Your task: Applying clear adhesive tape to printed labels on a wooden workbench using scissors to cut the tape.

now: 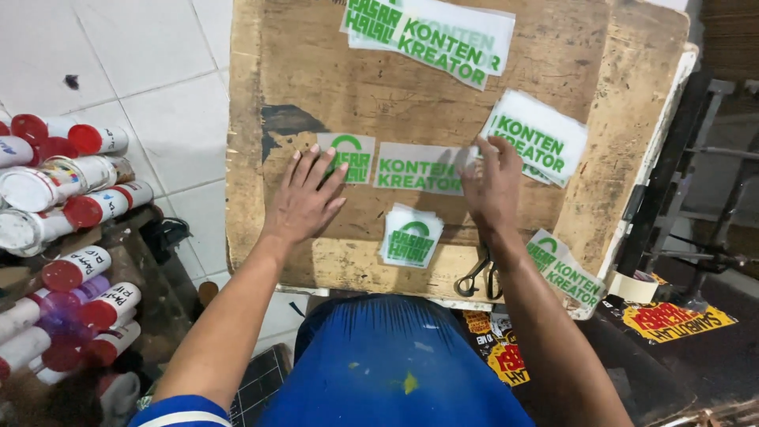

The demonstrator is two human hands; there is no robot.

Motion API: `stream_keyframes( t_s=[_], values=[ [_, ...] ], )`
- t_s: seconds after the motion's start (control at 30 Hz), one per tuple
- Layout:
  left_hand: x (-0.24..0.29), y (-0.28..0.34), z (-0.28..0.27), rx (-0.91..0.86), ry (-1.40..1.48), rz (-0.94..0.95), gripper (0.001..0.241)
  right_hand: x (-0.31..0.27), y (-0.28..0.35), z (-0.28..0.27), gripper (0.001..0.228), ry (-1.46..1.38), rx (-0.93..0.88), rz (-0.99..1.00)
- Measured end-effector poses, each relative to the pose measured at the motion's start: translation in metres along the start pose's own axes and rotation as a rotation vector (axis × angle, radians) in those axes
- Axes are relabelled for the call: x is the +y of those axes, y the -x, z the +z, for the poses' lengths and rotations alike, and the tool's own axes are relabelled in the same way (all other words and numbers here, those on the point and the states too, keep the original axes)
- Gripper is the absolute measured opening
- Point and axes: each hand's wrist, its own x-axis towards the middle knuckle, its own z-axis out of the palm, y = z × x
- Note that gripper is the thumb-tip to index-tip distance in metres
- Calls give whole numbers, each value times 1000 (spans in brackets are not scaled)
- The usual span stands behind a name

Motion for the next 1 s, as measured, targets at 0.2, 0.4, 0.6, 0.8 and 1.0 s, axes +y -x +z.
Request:
stream_keyframes(
  t_s=[0.2,0.4,0.6,0.8,1.0],
  values=[
    [8,1,-4,-5,7,88,61,-55,49,11,59,48,-638,-43],
    [10,1,-3,-7,6,98,61,-72,40,11,65,97,-734,35],
    [11,4,0,8,6,100,61,-70,45,14,68,143,-776,14],
    [11,4,3,-3,19,87,61,-71,45,14,69,134,-781,16],
    [10,6,6,4,23,85,62,-72,45,15,69,136,-804,29]
  ],
)
